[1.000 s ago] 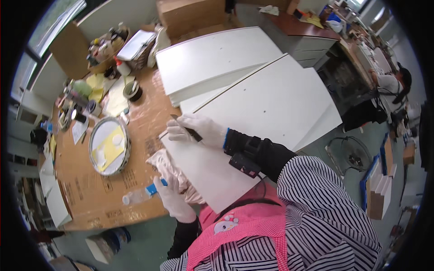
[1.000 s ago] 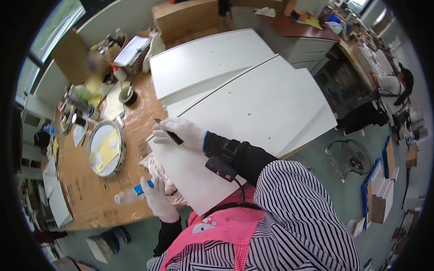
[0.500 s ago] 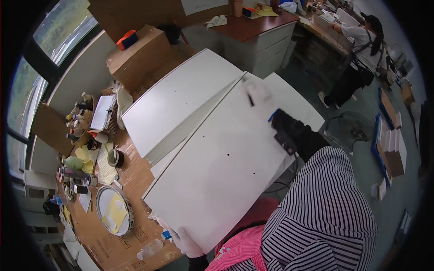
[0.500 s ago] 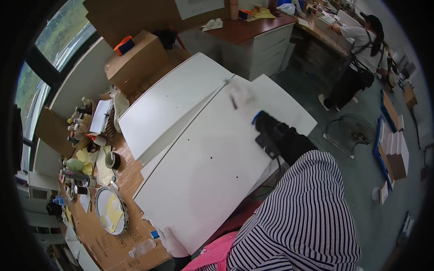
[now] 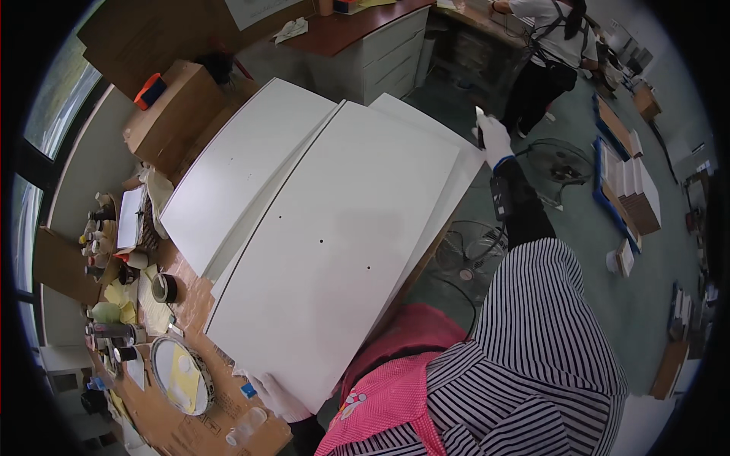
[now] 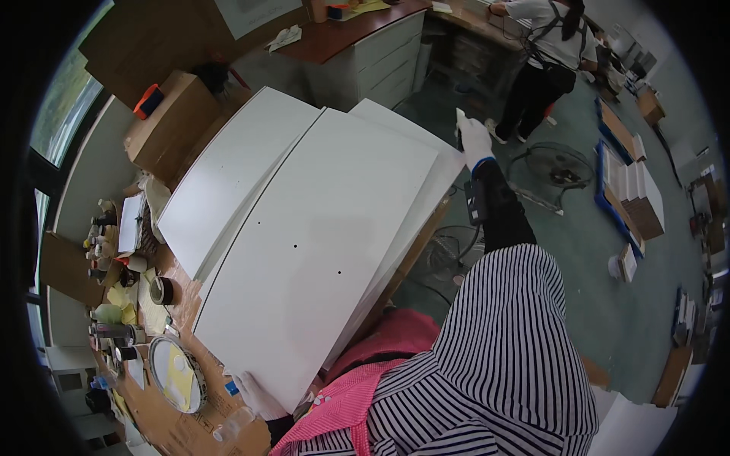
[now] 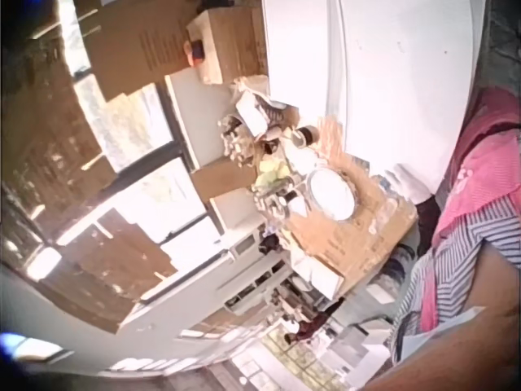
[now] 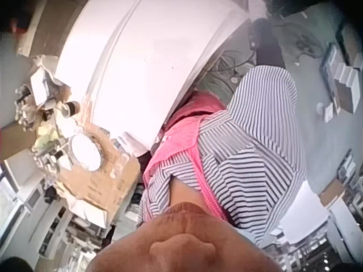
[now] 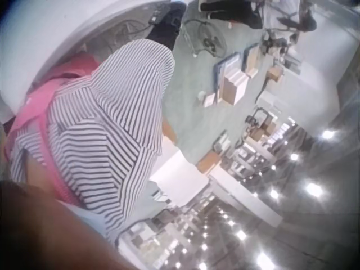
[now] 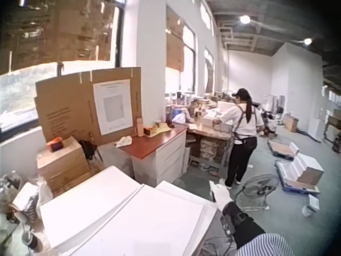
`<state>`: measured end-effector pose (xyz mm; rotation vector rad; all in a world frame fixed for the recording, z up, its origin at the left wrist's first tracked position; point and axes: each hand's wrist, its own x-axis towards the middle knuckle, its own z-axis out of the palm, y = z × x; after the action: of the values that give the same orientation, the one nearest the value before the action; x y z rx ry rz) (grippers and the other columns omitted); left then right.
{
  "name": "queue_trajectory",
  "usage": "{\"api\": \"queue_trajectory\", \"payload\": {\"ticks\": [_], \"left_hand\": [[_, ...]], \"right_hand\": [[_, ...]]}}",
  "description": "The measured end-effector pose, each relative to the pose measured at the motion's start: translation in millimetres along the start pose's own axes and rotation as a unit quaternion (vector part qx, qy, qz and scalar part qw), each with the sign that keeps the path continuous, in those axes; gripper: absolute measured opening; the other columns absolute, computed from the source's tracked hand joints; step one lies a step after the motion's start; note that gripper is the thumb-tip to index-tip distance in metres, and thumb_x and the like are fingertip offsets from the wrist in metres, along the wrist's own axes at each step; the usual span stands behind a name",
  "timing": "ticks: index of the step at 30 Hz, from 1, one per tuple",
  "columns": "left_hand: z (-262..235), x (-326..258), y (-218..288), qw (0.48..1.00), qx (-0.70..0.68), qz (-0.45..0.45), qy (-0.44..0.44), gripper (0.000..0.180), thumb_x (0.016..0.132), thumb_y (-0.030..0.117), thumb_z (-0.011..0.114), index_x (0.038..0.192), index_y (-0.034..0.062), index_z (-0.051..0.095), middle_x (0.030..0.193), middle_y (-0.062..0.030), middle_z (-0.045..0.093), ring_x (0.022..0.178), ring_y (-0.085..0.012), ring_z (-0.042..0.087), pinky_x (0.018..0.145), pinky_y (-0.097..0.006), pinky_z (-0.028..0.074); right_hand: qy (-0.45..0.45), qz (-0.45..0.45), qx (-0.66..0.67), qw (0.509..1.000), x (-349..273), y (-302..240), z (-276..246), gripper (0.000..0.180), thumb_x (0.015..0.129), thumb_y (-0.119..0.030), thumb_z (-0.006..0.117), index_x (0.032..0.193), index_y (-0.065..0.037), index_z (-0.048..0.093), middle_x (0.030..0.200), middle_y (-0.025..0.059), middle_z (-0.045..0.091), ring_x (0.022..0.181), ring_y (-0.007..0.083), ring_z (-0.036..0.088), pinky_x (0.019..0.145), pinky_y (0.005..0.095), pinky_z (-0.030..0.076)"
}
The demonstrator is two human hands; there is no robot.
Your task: Use a scraper and a sanding block to clean the edges and surfaces of white furniture panels.
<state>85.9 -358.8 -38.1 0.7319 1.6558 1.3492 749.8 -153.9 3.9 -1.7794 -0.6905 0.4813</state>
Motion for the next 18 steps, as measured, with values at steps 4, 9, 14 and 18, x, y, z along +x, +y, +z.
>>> {"api": "queue_trajectory", "payload": {"ticks": [4, 9, 14, 18], "left_hand": [[-12.2, 0.5, -3.5, 0.999, 0.006, 0.041, 0.024, 0.064, 0.103, 0.031, 0.05, 0.155, -0.001, 0.032, 0.153, -0.0185, 0.042, 0.134, -0.0267, 0.047, 0.109, -0.037, 0.038], [-10.6, 13.2, -21.7, 0.943, 0.224, 0.162, 0.187, 0.054, 0.1, 0.035, 0.054, 0.144, 0.0038, 0.053, 0.141, -0.0232, 0.055, 0.128, -0.0382, 0.05, 0.11, -0.044, 0.036], [-40.8, -28.3, -6.4, 0.976, -0.047, 0.108, 0.185, 0.041, 0.099, 0.007, 0.056, 0.138, -0.0038, 0.056, 0.133, -0.0187, 0.061, 0.126, -0.025, 0.054, 0.105, -0.033, 0.044], [-83.2, -57.5, -26.9, 0.976, -0.081, 0.068, 0.191, 0.038, 0.1, 0.002, 0.054, 0.138, -0.0048, 0.056, 0.126, -0.0139, 0.065, 0.11, -0.0183, 0.063, 0.093, -0.028, 0.052]], "right_hand": [[-0.072, -0.023, 0.289, 0.954, -54.2, -75.0, 87.2, 0.026, 0.102, -0.026, 0.058, 0.097, -0.002, 0.066, 0.091, 0.0041, 0.068, 0.074, 0.0112, 0.064, 0.069, 0.0253, 0.055], [-0.427, -0.05, -0.022, 0.903, -213.2, -149.4, 185.5, 0.026, 0.101, -0.027, 0.058, 0.097, -0.003, 0.066, 0.078, 0.0019, 0.066, 0.072, 0.0077, 0.063, 0.065, 0.0232, 0.053], [-0.629, -0.285, -0.188, 0.698, -384.7, -162.8, 281.4, 0.024, 0.099, -0.019, 0.057, 0.11, 0.001, 0.065, 0.073, 0.0032, 0.061, 0.057, 0.0094, 0.057, 0.055, 0.0283, 0.049], [-0.675, -0.332, -0.22, 0.622, -471.3, -152.7, 332.2, 0.033, 0.095, -0.027, 0.059, 0.117, -0.003, 0.064, 0.097, 0.0217, 0.07, 0.095, 0.0415, 0.067, 0.083, 0.0482, 0.053]]}}
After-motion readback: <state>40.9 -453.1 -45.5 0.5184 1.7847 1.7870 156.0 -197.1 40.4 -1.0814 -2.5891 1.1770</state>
